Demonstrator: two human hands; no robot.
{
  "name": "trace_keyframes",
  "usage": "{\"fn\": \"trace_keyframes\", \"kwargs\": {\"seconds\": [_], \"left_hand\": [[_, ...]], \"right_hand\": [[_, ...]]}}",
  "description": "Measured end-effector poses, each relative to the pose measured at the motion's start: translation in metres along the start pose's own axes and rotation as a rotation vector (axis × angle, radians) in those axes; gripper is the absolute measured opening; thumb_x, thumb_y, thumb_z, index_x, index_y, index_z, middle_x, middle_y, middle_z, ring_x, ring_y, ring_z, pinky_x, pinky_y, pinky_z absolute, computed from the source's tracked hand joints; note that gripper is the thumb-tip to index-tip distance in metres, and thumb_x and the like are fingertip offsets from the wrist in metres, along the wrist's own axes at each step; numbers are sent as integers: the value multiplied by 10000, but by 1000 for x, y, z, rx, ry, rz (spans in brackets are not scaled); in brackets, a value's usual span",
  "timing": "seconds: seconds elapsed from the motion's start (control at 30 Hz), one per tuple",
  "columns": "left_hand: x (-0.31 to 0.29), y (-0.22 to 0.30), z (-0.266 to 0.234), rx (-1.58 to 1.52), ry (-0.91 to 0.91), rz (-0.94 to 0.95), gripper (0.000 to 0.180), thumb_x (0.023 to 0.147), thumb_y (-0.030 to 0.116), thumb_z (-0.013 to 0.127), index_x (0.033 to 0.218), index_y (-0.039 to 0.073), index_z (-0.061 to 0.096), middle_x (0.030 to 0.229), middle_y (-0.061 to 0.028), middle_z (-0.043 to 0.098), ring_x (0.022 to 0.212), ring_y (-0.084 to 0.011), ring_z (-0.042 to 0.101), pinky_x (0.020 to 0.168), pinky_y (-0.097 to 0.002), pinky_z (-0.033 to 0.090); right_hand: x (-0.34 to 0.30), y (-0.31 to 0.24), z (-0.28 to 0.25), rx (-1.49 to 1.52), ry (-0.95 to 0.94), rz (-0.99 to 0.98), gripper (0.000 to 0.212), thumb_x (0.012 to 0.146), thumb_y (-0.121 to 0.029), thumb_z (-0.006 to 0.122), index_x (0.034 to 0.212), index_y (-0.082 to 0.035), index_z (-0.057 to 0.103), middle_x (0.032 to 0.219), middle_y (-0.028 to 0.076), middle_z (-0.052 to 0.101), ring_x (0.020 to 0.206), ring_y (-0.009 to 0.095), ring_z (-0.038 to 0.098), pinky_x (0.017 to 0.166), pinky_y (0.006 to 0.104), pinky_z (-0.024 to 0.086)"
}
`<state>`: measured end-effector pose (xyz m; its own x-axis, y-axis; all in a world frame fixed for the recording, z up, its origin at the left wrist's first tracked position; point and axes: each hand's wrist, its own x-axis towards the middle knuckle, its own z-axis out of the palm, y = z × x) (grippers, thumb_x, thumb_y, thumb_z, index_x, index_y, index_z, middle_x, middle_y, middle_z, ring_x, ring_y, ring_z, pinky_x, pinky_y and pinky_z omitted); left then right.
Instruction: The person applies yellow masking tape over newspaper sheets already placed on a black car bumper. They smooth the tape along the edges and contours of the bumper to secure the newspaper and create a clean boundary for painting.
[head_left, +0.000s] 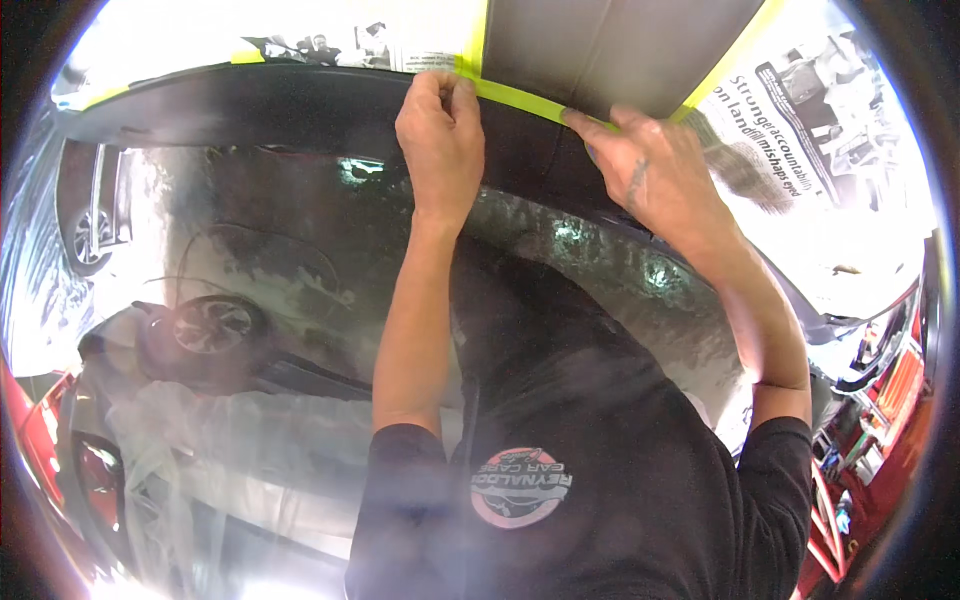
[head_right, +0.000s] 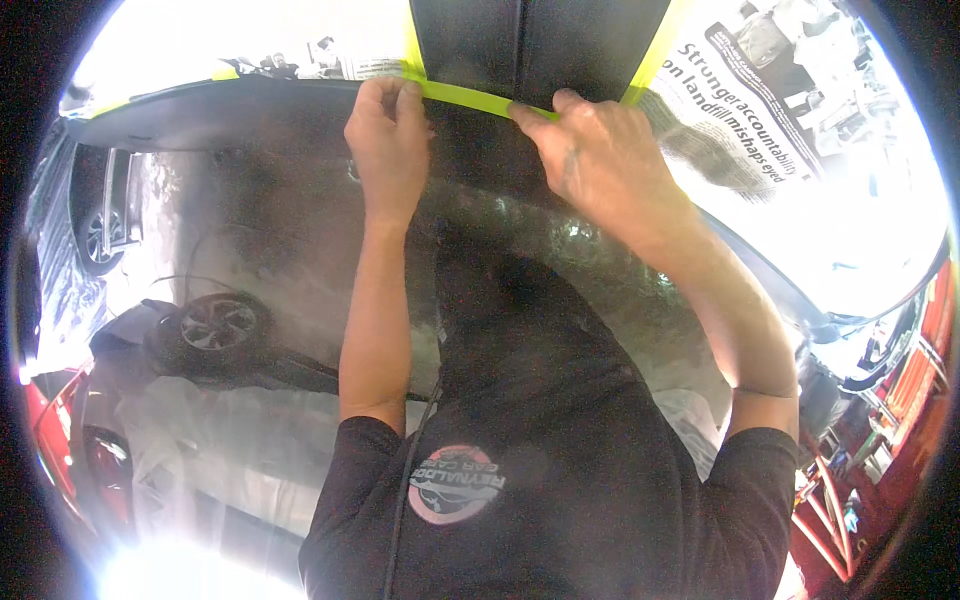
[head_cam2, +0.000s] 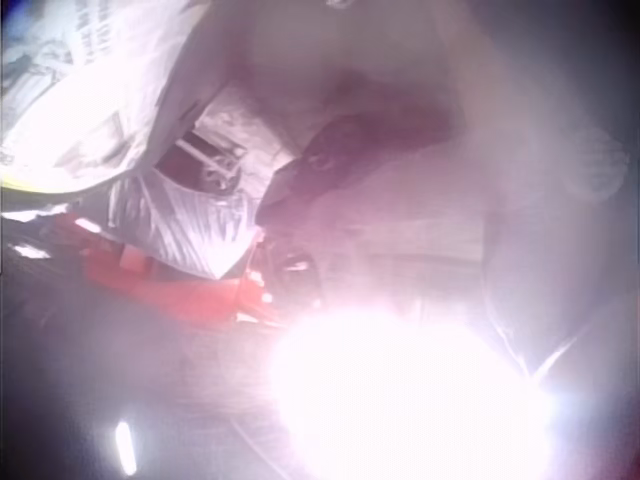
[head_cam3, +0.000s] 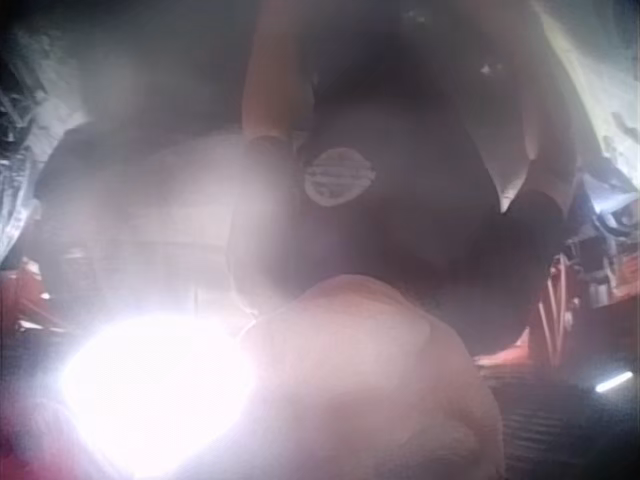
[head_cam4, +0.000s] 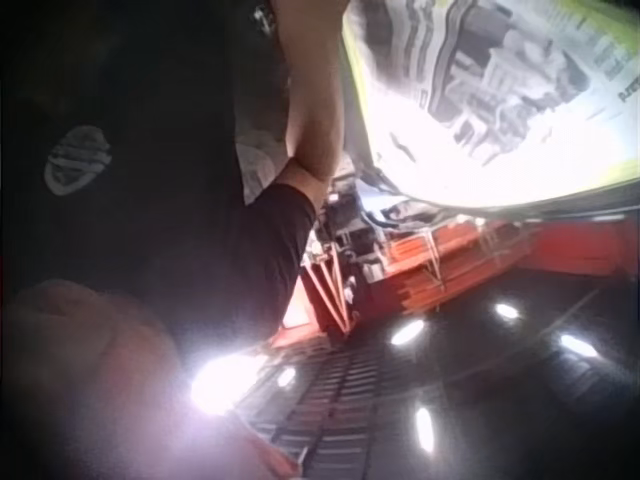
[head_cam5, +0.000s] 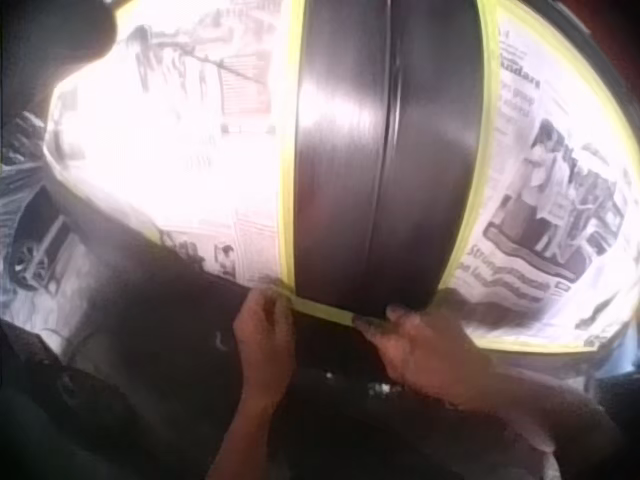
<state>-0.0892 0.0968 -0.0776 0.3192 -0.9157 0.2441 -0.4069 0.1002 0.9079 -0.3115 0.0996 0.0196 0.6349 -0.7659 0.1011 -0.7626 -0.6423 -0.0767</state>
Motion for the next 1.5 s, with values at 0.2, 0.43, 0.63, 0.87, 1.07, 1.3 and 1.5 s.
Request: {"fn": "trace_keyframes", "kwargs": {"seconds": [0.2,0.43,0.63,0.87,1.07,1.3,1.5], "left_hand": [[2,-4,-1,-33,3,-10,169,1047,119,663,1024,-49,670,787,-80,699,630,-125,670,560,-297,553],[4,9,-4,-122,-19,-119,162,1028,106,671,1004,-53,683,768,-71,692,615,-120,660,545,-292,559],[6,16,-7,-101,-32,-160,171,1021,113,677,984,-54,688,755,-73,692,613,-125,674,552,-292,579],[7,17,-6,-143,-30,-172,167,1014,98,676,948,-56,676,727,-72,680,588,-118,656,528,-288,555],[7,17,-4,-185,11,-159,172,994,68,680,884,-61,651,682,-65,661,544,-101,615,490,-274,514],[11,28,-3,-245,25,-295,142,958,42,703,880,-66,654,727,-75,680,578,-98,637,492,-274,561],[12,27,-4,-237,15,-292,135,960,55,717,903,-60,673,729,-79,690,577,-104,647,498,-278,582]], "right_hand": [[4,-4,-1,-20,-33,5,358,870,-71,674,1212,-96,779,845,174,684,666,334,726,609,453,596],[5,-4,-2,-21,-44,8,359,861,-73,677,1207,-82,772,825,170,681,660,345,725,626,464,598],[5,-5,-2,-29,-60,12,350,875,-84,663,1208,-79,772,827,171,692,671,345,731,638,462,597],[4,-4,-1,-35,-51,10,332,889,-84,657,1197,-73,779,818,169,693,689,342,739,648,454,595],[6,-6,-3,-20,-76,20,341,892,-85,664,1214,-78,777,820,167,693,687,335,739,646,451,594],[-5,-3,0,-11,-78,5,367,911,-131,670,1265,-100,762,871,145,693,703,328,727,640,458,581],[-5,-3,2,4,-66,8,354,926,-167,686,1262,-91,767,850,147,696,707,335,725,637,459,574]]}}
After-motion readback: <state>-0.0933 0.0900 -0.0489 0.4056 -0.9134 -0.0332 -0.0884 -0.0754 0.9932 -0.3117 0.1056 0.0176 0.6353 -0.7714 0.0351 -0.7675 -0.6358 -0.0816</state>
